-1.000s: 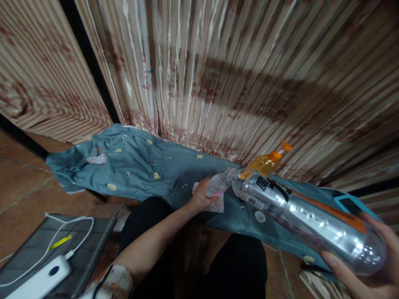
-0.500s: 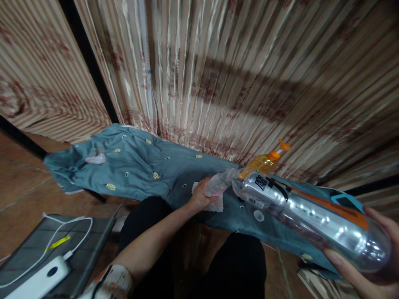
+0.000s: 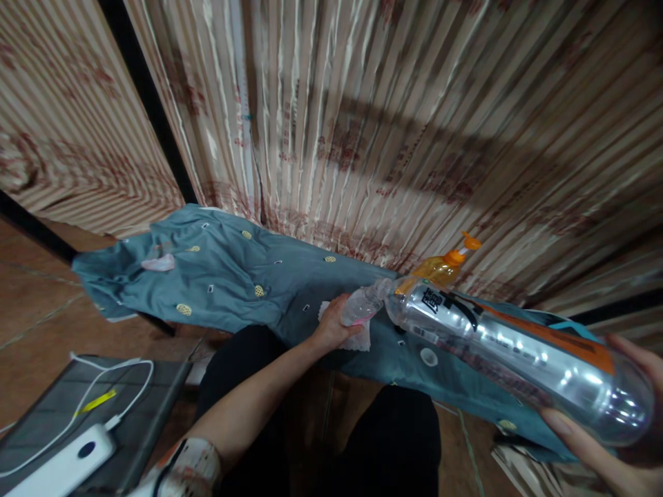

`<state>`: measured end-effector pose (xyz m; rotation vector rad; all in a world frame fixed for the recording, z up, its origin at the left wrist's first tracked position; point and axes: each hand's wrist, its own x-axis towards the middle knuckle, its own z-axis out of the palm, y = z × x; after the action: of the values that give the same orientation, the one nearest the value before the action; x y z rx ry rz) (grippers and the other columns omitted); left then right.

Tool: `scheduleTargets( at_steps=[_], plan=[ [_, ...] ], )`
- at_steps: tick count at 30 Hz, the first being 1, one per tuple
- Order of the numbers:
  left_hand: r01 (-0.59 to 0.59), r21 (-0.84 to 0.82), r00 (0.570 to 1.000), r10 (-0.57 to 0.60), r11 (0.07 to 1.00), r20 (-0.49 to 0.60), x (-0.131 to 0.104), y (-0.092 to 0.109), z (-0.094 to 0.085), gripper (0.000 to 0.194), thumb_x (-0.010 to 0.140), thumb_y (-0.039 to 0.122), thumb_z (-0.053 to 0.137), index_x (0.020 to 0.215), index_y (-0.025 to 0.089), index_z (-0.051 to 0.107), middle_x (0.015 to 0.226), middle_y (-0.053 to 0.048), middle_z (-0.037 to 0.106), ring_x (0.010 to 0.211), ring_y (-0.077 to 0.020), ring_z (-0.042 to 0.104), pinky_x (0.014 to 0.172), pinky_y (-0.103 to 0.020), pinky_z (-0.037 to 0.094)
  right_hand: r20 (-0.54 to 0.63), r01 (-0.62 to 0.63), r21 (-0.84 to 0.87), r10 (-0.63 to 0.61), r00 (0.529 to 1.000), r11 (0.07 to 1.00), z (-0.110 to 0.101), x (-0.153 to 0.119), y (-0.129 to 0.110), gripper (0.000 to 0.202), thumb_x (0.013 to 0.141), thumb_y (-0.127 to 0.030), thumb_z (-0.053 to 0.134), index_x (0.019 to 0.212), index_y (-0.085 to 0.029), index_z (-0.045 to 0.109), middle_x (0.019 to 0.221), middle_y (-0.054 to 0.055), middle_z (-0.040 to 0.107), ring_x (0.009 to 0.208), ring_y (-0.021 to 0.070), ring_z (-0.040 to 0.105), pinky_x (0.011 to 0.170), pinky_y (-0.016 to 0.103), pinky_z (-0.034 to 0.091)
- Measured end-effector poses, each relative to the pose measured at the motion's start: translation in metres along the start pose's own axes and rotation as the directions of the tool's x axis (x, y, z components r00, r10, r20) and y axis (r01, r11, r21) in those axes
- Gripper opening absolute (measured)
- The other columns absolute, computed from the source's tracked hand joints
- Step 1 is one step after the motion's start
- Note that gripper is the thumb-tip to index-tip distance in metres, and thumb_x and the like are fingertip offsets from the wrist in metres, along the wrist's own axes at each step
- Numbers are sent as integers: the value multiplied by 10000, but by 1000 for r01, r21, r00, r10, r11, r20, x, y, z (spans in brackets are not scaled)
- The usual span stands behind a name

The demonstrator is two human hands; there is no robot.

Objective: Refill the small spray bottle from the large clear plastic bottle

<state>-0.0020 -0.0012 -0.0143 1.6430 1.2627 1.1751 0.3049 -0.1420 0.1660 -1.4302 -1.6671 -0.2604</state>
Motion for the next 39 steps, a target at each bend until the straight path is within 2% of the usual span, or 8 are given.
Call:
scheduleTargets(
  at_steps=[3, 7, 12, 16, 23, 29, 32, 39],
  plan=[
    [7, 8, 1000, -7, 1000, 5, 0, 0, 0, 617, 592, 220, 920, 1167, 236, 697, 1194, -103, 766, 1160, -354, 727, 1077, -507, 581, 42, 23, -22, -22, 999, 999, -1, 1, 0, 970, 653, -629, 884, 1527, -329, 589, 1318, 112, 696, 1088, 401, 685, 994, 607, 540],
    [-7, 14, 1000, 7, 1000, 4, 1, -3, 1, 615, 602, 226, 921, 1174, 247, 694, 1199, -91, 767, 1163, -347, 726, 1081, -505, 582, 45, 39, -8, -38, 998, 999, -3, -1, 3, 982, 678, -604, 886, 1564, -328, 563, 1379, 117, 670, 1136, 404, 675, 1066, 614, 494],
    [-15, 19, 1000, 14, 1000, 13, 1, -6, 2, 649, 619, 221, 906, 1221, 207, 666, 1228, -111, 764, 1181, -358, 723, 1089, -539, 576, 49, 37, -38, -35, 998, 999, -3, -2, 5, 995, 701, -652, 854, 1587, -329, 539, 1396, 137, 665, 1151, 422, 677, 1036, 625, 509],
    [0, 32, 1000, -1, 999, 30, 1, -3, 1, 632, 626, 216, 901, 1212, 220, 666, 1244, -107, 764, 1194, -352, 720, 1108, -511, 575, 41, 94, -59, -92, 995, 994, -3, 2, 6, 985, 702, -673, 835, 1585, -349, 542, 1337, 119, 695, 1092, 405, 698, 980, 611, 549],
    [-7, 53, 1000, 7, 999, 13, 1, -3, 0, 630, 612, 211, 896, 1198, 228, 666, 1202, -84, 768, 1161, -347, 730, 1072, -524, 594, 46, 109, -9, -109, 993, 994, -3, 4, 6, 972, 698, -561, 879, 1590, -381, 535, 1384, 102, 686, 1115, 411, 691, 994, 620, 530],
    [8, 39, 1000, -9, 999, 17, 1, -7, 2, 645, 622, 212, 893, 1226, 209, 667, 1234, -113, 761, 1171, -347, 725, 1089, -518, 579, 41, 127, -2, -127, 991, 992, -1, 5, 1, 945, 713, -573, 868, 1583, -409, 538, 1366, 78, 697, 1085, 397, 689, 1039, 633, 508],
    [12, 28, 1000, -12, 1000, 17, 1, -8, 2, 651, 625, 220, 899, 1231, 228, 659, 1231, -94, 763, 1165, -337, 724, 1087, -506, 581, 34, 124, 10, -124, 992, 992, 1, 6, 1, 944, 716, -574, 868, 1584, -408, 536, 1355, 75, 702, 1089, 401, 691, 1070, 645, 495],
    [-25, 40, 1000, 24, 999, 8, 1, -5, 1, 627, 632, 183, 894, 1206, 226, 646, 1191, -66, 761, 1144, -319, 727, 1070, -511, 590, 37, 167, -21, -166, 985, 986, 0, 8, 1, 956, 726, -592, 855, 1599, -392, 518, 1361, 86, 698, 1097, 386, 699, 1011, 606, 566]
  ],
)
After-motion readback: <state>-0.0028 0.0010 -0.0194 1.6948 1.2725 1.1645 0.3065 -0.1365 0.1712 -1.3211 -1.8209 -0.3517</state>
